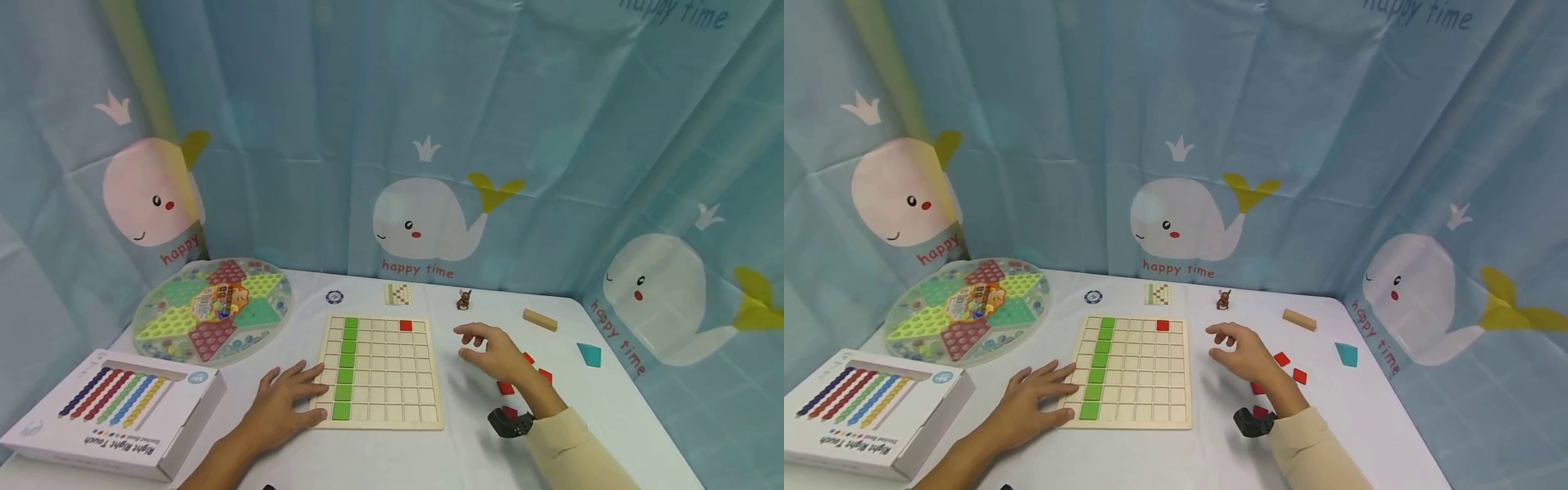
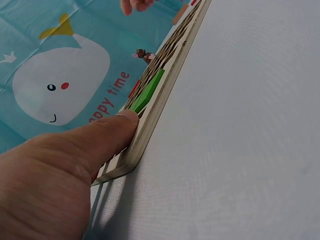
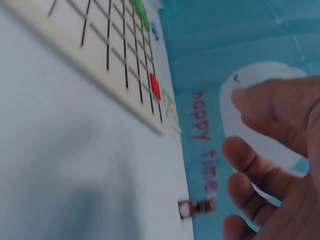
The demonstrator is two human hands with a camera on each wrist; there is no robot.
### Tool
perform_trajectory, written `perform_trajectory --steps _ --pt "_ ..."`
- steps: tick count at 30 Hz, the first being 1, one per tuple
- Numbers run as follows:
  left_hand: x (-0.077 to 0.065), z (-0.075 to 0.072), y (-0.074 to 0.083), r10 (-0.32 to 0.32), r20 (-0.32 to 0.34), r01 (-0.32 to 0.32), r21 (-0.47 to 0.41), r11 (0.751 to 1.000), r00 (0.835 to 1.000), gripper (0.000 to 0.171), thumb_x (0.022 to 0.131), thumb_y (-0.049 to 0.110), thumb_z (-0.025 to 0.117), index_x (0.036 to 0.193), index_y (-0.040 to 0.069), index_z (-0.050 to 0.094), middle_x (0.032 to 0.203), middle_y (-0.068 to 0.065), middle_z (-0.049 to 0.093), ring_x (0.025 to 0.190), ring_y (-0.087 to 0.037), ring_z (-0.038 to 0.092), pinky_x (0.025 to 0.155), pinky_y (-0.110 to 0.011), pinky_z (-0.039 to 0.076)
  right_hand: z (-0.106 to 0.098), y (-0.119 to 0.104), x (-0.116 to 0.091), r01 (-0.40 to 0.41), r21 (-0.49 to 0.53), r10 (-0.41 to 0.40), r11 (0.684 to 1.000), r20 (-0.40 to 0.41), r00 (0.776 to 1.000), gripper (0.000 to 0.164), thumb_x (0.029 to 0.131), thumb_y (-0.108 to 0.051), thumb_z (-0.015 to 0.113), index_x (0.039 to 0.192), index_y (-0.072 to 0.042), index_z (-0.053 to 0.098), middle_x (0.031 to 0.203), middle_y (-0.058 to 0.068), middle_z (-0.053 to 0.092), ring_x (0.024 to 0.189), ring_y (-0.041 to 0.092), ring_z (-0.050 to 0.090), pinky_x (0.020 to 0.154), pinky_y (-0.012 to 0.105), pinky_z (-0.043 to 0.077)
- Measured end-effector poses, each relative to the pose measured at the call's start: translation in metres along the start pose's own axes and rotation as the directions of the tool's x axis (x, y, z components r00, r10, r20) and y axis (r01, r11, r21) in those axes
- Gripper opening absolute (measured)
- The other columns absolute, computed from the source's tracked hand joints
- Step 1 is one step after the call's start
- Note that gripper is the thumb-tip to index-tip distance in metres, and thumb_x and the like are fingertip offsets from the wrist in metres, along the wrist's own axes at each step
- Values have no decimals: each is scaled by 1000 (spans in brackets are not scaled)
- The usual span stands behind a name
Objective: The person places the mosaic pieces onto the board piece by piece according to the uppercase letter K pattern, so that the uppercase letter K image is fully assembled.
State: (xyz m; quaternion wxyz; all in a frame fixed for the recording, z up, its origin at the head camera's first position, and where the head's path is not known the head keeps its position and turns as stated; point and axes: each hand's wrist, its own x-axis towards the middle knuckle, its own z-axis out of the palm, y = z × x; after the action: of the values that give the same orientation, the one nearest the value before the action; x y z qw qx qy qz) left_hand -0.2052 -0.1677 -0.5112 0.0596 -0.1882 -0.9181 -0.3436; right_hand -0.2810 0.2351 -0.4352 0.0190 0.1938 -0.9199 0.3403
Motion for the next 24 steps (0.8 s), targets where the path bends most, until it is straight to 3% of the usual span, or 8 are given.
perform_trajectory --steps 5,10,17,24 --pt "-1 -1 1 -7 1 7 -12 1000 1000 41 74 40 80 107 16 75 137 -2 55 134 -37 35 105 -63 9 -15 14 -23 3 -16 -2 1000 61 998 35 85 -10 72 119 -15 66 102 7 63 93 30 53 73 41 46" --pt "0 -1 2 -9 6 9 -18 1000 1000 41 75 41 80 108 17 74 137 -2 54 135 -38 35 105 -63 9 -25 30 -41 -59 -25 61 998 88 994 37 84 -8 72 120 -11 66 103 8 63 91 33 52 71 40 46" --pt "-1 -1 0 5 -14 -6 -25 1000 1000 40 74 40 80 106 17 75 136 -3 55 134 -38 36 104 -63 10 -28 53 -56 -75 -83 83 994 95 992 36 82 -11 75 117 -12 67 101 1 62 96 28 52 83 51 46" --pt "0 -1 1 -7 3 7 -25 1000 1000 41 75 41 80 108 17 75 137 -2 54 135 -38 35 105 -62 9 -28 67 -64 -158 -155 177 975 116 977 37 78 -12 78 113 -17 70 106 -4 59 103 25 47 85 50 45"
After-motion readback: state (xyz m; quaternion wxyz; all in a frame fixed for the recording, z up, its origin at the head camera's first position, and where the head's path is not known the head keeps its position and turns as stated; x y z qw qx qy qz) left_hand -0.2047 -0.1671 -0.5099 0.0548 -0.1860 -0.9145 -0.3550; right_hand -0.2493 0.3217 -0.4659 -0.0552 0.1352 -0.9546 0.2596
